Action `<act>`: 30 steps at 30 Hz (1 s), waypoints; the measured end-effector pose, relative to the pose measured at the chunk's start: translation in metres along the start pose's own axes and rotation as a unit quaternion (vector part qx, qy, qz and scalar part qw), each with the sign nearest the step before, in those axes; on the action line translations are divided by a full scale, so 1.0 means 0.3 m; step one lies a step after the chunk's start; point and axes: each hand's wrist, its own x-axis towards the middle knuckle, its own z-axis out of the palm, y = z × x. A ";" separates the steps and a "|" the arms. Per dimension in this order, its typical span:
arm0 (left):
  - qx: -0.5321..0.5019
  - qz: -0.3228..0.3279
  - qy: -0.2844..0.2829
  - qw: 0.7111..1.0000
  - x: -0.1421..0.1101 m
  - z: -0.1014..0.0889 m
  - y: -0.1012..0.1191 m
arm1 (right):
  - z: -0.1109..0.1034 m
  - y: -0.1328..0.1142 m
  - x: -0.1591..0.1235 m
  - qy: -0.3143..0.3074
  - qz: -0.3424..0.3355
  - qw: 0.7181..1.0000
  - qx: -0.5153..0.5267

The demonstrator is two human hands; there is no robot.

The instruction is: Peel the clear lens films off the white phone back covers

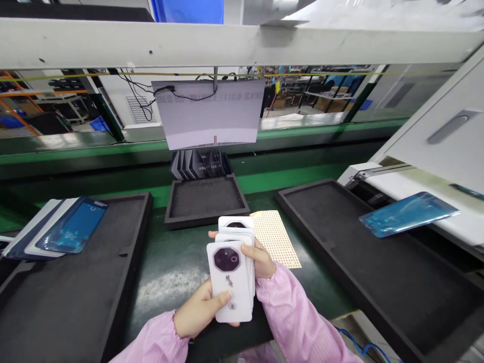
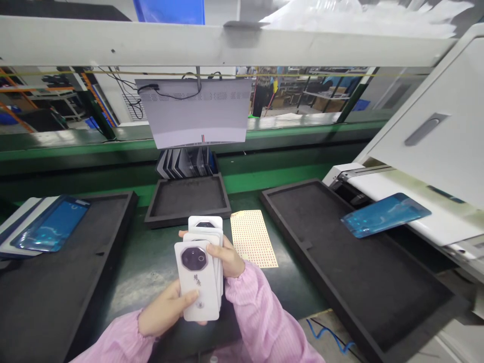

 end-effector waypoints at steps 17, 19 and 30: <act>-0.040 0.002 -0.013 0.999 -0.019 0.002 -0.013 | 0.006 0.006 -0.021 0.168 -0.176 0.943 -0.228; -0.048 -0.010 -0.031 0.998 -0.030 0.004 -0.009 | 0.006 -0.005 -0.031 0.146 -0.172 0.946 -0.232; -0.110 -0.068 0.007 0.992 -0.074 0.031 0.029 | 0.016 -0.046 -0.047 0.101 -0.203 0.938 -0.262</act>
